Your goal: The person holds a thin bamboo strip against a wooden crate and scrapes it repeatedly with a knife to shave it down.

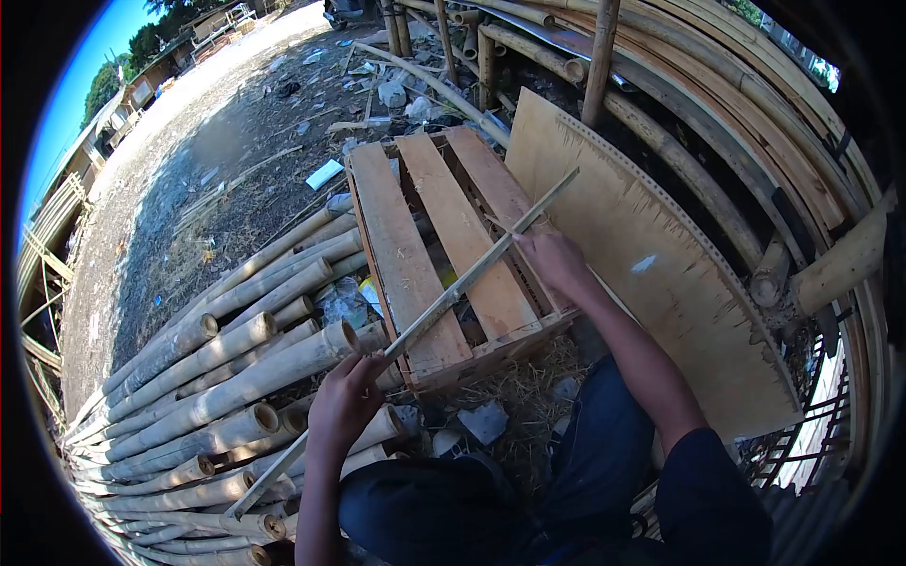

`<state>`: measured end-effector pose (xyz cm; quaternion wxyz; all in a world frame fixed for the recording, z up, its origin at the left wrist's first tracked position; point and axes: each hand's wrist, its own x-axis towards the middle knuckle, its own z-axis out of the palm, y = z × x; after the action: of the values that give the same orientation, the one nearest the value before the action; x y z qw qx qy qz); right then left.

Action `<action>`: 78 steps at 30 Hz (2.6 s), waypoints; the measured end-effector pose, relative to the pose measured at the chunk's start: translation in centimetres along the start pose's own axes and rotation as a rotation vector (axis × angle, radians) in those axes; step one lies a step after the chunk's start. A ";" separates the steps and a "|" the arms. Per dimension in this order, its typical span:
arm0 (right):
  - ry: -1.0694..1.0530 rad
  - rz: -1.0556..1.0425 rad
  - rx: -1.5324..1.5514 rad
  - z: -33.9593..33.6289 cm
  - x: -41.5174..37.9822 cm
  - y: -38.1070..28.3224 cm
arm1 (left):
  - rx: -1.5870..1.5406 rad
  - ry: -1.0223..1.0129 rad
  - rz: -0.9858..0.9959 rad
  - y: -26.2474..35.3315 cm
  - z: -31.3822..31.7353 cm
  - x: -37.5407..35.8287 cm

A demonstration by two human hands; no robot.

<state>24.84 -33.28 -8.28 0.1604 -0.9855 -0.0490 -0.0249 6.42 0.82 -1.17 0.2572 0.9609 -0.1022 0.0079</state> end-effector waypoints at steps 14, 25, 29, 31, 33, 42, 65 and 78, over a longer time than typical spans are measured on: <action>-0.027 -0.195 -0.053 -0.8 -1.9 -1.2 | 0.106 0.069 -0.029 0.1 -1.3 -4.2; -0.023 -0.156 0.005 -0.8 -3.4 -1.2 | 0.138 0.120 -0.062 -0.1 -1.5 -6.5; -0.023 0.022 -0.026 -1.5 -1.7 1.7 | 0.196 0.134 -0.071 1.1 -1.4 -7.4; -0.006 0.083 -0.001 -1.6 -1.6 2.1 | 0.193 0.146 -0.058 1.0 -1.2 -7.2; 0.023 0.039 0.096 -1.1 -2.3 1.6 | 0.184 0.162 -0.037 1.1 -1.0 -6.6; 0.025 0.136 0.035 -1.8 -2.3 2.0 | 0.188 0.159 0.008 0.9 -0.9 -6.3; 0.075 0.016 -0.031 0.0 -1.8 0.8 | 0.228 0.058 0.106 0.6 -3.5 -0.7; 0.008 0.052 -0.031 -0.5 -1.9 0.8 | 0.275 -0.251 -0.028 1.6 -0.6 5.9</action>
<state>22.98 -34.37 -8.22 0.1461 -0.9887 -0.0222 -0.0252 11.86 -1.43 0.52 0.1086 0.9818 -0.1179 -0.1016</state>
